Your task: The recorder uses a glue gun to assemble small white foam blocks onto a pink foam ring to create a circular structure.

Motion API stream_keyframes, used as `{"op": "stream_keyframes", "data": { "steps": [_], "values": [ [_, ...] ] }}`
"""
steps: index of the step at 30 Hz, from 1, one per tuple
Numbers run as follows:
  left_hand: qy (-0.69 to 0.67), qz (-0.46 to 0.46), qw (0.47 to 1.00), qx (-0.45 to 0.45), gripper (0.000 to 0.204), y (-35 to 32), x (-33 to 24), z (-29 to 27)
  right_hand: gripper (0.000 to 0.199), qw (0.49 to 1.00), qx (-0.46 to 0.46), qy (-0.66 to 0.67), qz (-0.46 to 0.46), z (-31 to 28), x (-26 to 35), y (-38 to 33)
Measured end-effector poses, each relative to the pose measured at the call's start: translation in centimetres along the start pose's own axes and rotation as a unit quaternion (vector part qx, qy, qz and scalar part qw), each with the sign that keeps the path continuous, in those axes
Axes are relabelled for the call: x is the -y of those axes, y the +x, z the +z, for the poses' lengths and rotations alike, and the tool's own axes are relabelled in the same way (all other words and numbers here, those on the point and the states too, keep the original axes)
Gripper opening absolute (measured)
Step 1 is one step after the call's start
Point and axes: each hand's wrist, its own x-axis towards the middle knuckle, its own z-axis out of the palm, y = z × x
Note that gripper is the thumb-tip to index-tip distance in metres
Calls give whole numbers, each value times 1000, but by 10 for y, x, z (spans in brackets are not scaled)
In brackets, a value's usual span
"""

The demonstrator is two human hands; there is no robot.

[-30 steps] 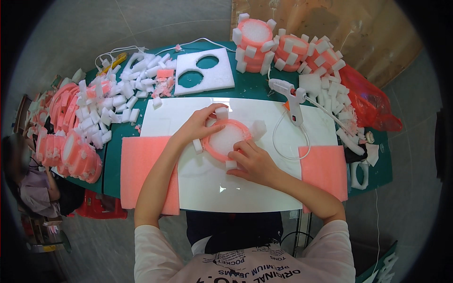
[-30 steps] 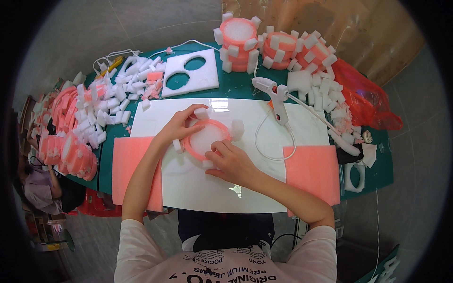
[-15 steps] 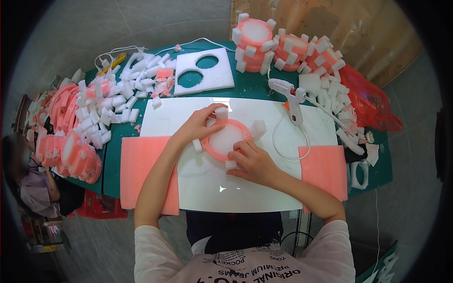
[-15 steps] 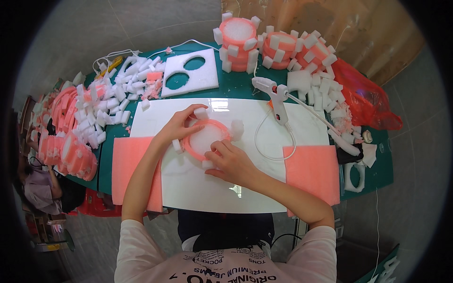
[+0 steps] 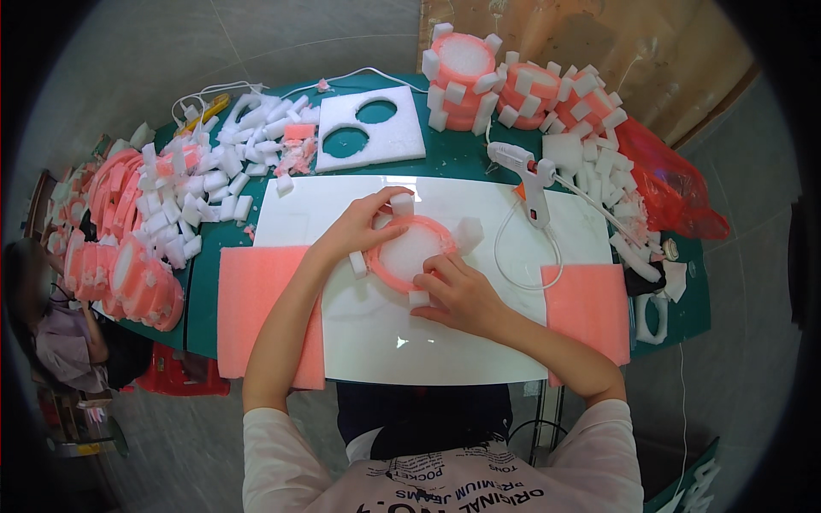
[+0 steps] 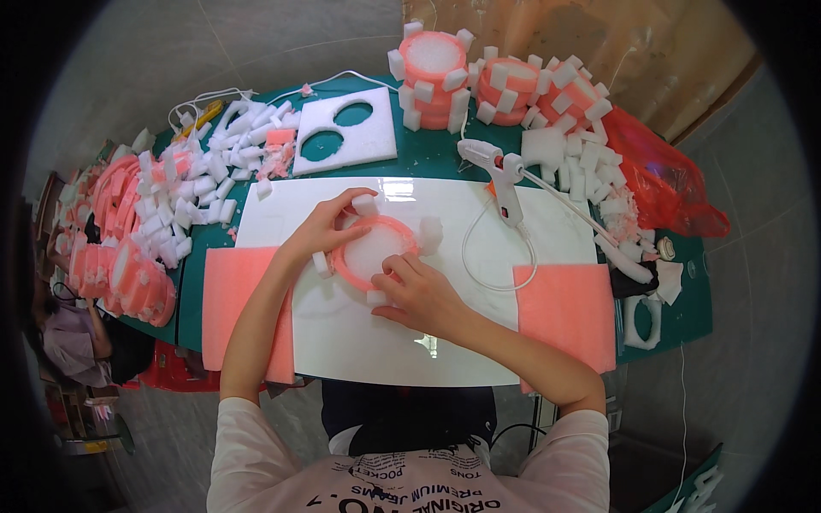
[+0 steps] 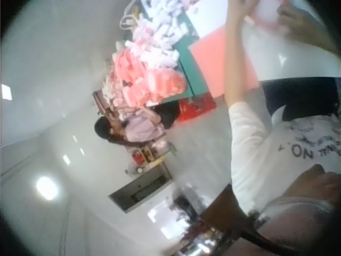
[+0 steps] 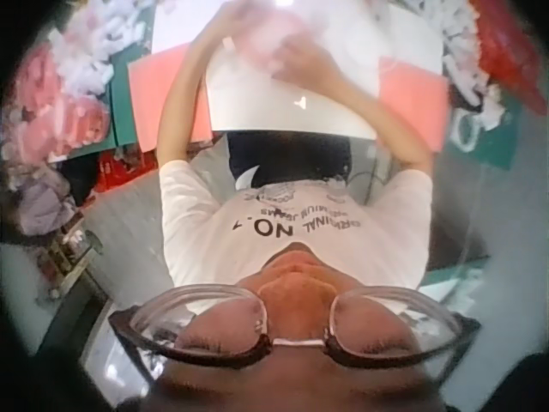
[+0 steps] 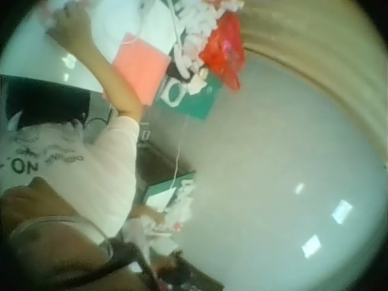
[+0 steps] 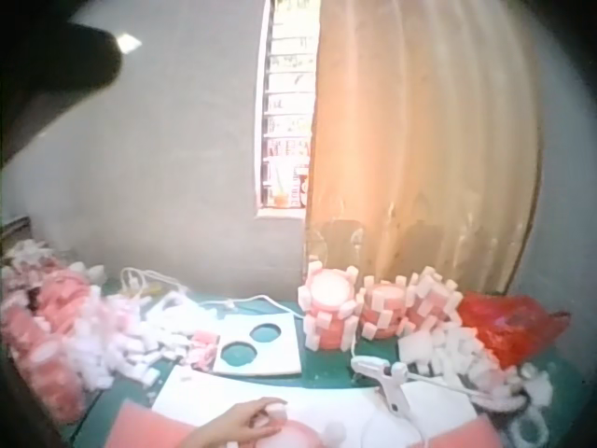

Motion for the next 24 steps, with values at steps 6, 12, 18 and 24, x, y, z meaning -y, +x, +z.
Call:
{"op": "stream_keyframes", "data": {
  "steps": [6,12,18,24],
  "values": [
    [-1,4,1000,-7,52,0,2,1,39,1000,0,2,0,0,0,1],
    [-7,4,1000,-5,52,0,2,1,39,1000,1,1,2,1,0,0],
    [-4,7,1000,-6,52,0,1,1,39,1000,4,-1,1,1,-1,0],
    [-5,9,1000,-5,52,-1,0,0,40,1000,0,-5,1,1,-1,0]
  ]
}}
